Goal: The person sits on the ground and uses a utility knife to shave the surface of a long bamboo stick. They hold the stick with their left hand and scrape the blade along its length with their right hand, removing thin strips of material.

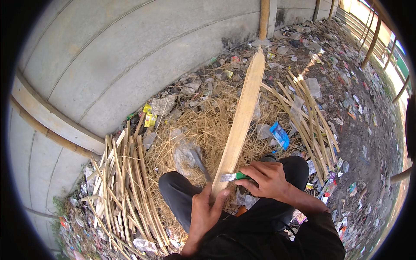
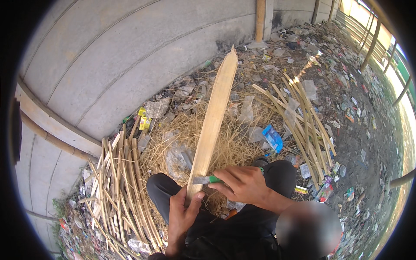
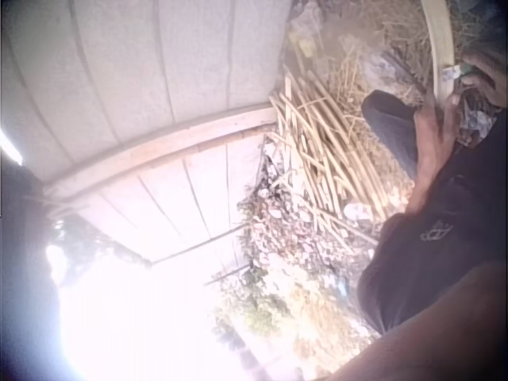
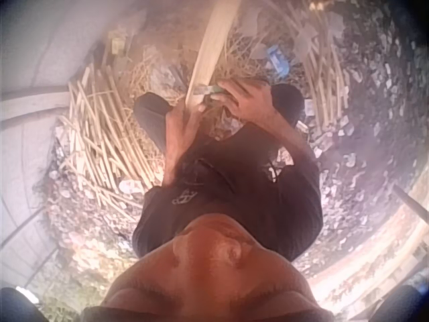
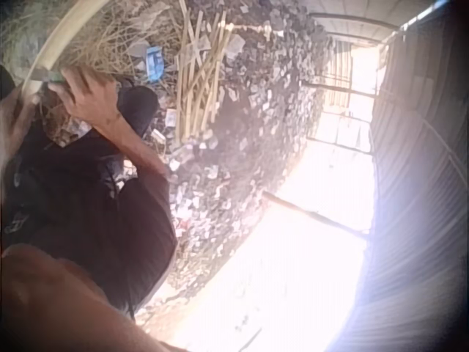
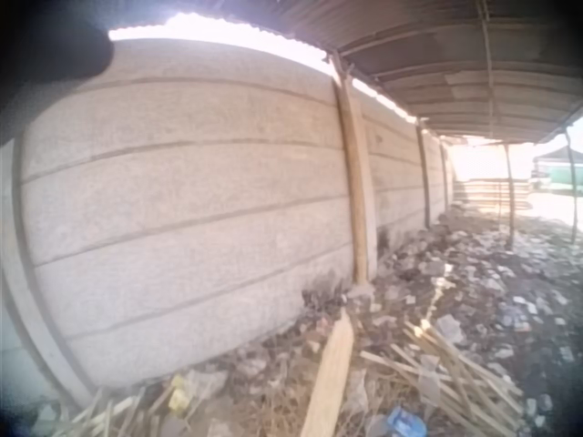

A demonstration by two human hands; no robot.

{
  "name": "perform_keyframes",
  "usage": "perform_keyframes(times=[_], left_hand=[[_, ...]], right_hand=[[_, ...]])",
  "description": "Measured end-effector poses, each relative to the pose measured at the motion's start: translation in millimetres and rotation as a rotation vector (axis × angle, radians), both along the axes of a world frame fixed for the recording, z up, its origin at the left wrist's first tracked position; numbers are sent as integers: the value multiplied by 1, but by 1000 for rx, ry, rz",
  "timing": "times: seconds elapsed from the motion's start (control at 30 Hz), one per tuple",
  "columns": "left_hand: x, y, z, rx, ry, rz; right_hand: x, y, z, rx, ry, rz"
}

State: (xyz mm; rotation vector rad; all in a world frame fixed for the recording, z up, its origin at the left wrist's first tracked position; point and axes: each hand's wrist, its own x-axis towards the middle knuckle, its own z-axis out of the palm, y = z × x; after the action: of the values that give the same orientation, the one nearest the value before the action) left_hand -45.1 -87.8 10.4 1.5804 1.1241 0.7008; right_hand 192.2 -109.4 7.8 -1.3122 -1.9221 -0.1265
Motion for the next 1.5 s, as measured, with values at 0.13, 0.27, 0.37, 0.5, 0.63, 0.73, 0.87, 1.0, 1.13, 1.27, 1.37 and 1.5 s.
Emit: perform_keyframes(times=[0.13, 0.27, 0.37, 0.5, 0.63, 0.73, 0.87, 1.0, 1.13, 1.27, 1.37, 1.5], left_hand=[[-9, -7, 2, -12, 73, -27], [-17, -18, -3, -32, 54, -49], [-22, -19, -5, -42, 60, -80], [-33, -27, -9, -47, 118, -125], [-50, -32, -12, -42, 223, -194], [-50, -31, -18, -29, 215, -160], [-40, -22, -16, -73, 151, -66], [-33, -14, -16, -49, 74, -40], [-31, -10, -15, -55, 74, -66], [-31, -11, -10, -30, 165, -82], [-30, -12, -9, -2, 181, -94], [-28, -13, -6, 7, 183, -92]], right_hand=[[23, 9, 3, 22, 33, -161], [46, 17, 10, 42, 90, -230], [57, 22, 6, 73, 106, -253], [100, 39, 25, 102, 195, -441], [140, 49, 31, 73, 266, -597], [142, 41, 32, -56, 352, -574], [119, 38, 21, -133, 397, -347], [93, 31, 31, -215, 456, -279], [98, 39, 32, -97, 619, -305], [98, 49, 53, -77, 598, -296], [99, 52, 60, -146, 509, -340], [110, 59, 48, -134, 497, -354]])
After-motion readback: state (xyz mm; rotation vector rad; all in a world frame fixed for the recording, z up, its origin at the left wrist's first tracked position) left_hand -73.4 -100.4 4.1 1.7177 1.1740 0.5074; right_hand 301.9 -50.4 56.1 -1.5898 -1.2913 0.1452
